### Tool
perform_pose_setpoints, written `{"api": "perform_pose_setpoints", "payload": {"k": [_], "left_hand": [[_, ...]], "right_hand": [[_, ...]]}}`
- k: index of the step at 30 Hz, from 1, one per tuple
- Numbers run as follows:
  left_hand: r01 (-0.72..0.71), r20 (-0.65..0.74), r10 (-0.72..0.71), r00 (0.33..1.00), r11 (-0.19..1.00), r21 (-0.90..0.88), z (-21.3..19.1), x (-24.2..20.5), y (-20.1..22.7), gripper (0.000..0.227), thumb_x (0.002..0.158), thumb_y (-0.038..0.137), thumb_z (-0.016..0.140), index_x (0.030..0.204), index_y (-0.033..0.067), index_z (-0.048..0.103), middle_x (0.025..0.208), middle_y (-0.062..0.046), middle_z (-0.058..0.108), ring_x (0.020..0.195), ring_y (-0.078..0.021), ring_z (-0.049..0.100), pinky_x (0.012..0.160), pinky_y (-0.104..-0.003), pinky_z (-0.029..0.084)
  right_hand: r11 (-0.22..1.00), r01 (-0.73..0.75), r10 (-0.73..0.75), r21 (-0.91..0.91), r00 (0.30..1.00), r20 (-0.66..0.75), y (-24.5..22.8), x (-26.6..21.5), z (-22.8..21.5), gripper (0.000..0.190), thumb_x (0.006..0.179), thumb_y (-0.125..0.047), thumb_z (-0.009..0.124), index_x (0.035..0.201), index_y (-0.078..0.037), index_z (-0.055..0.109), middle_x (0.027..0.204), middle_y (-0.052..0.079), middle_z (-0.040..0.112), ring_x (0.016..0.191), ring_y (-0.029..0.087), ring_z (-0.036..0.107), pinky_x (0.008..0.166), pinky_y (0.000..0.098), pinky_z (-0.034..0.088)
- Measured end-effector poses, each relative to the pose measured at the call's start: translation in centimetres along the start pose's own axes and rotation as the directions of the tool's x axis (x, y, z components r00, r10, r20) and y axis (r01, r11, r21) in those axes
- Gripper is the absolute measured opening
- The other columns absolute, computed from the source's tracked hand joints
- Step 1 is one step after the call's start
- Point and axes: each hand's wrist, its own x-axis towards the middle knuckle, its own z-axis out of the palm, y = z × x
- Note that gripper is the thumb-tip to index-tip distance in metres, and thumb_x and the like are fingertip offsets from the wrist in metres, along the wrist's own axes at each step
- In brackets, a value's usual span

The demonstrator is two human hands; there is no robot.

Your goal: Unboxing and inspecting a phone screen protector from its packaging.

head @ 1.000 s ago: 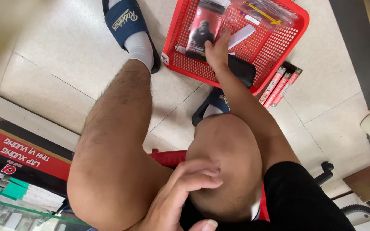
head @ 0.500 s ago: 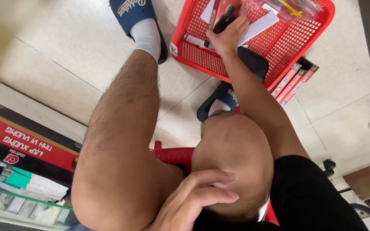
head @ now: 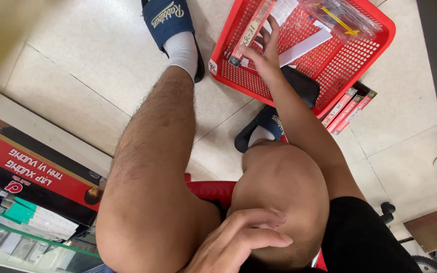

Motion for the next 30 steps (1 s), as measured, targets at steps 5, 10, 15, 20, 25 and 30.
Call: {"api": "perform_pose_setpoints", "payload": {"k": [5,10,15,20,25,30], "left_hand": [[-0.002,-0.02,0.002,1.0,1.0,0.021,0.4,0.3,0.1,0.035,0.115,0.034,0.043,0.126,0.01,0.065,0.141,-0.014,0.063,0.131,-0.0274,0.068,0.11,-0.042,0.054],[-0.004,-0.012,0.004,1.0,1.0,0.021,0.0,0.8,0.5,0.032,0.115,0.031,0.044,0.125,0.0096,0.066,0.138,-0.014,0.063,0.127,-0.0275,0.07,0.109,-0.042,0.054],[-0.071,0.017,0.069,0.997,0.989,0.133,-0.4,0.3,0.7,0.036,0.105,0.031,0.07,0.132,0.0085,0.063,0.144,-0.016,0.058,0.14,-0.0312,0.061,0.118,-0.044,0.053],[-0.165,0.06,0.157,0.986,0.971,0.172,0.2,0.6,1.2,0.044,0.099,0.022,0.077,0.136,0.0061,0.06,0.147,-0.017,0.056,0.141,-0.0321,0.06,0.119,-0.042,0.05],[-0.205,0.065,0.196,0.978,0.96,0.191,1.7,0.2,2.0,0.039,0.097,0.011,0.07,0.133,0.0032,0.059,0.142,-0.018,0.059,0.137,-0.0316,0.061,0.117,-0.04,0.049],[-0.335,0.118,0.323,0.939,0.936,0.103,3.1,-0.9,1.0,0.035,0.094,0.007,0.071,0.126,-0.0023,0.06,0.122,-0.016,0.069,0.115,-0.0245,0.069,0.096,-0.032,0.056]], "right_hand": [[0.989,0.054,-0.05,-0.136,0.998,0.03,0.1,1.5,0.9,0.093,0.101,-0.017,0.081,0.163,-0.013,0.012,0.164,0.026,0.039,0.141,0.036,0.056,0.114,0.0487,0.055],[0.907,0.158,-0.161,-0.39,0.987,0.025,-0.3,0.9,2.1,0.084,0.108,-0.024,0.078,0.164,-0.013,0.017,0.165,0.023,0.041,0.134,0.033,0.067,0.111,0.0437,0.06],[0.94,0.063,-0.066,-0.335,0.998,0.004,-0.8,-0.4,1.6,0.092,0.103,-0.03,0.078,0.163,-0.012,0.01,0.163,0.026,0.034,0.137,0.035,0.058,0.104,0.045,0.06],[0.907,0.041,-0.039,-0.419,0.999,0.013,-2.8,-3.5,0.9,0.089,0.103,-0.035,0.075,0.165,-0.013,0.014,0.164,0.026,0.035,0.132,0.032,0.06,0.106,0.044,0.055],[0.928,0.072,-0.113,-0.366,0.99,-0.09,-4.5,-11.0,-1.7,0.078,0.109,-0.027,0.069,0.166,-0.012,0.018,0.162,0.025,0.038,0.128,0.026,0.061,0.106,0.0415,0.054],[0.857,-0.028,-0.236,-0.514,0.866,-0.44,-2.8,-20.0,-8.9,0.036,0.104,-0.009,0.06,0.14,-0.007,0.054,0.133,0.016,0.058,0.115,0.026,0.064,0.098,0.0371,0.057]]}}
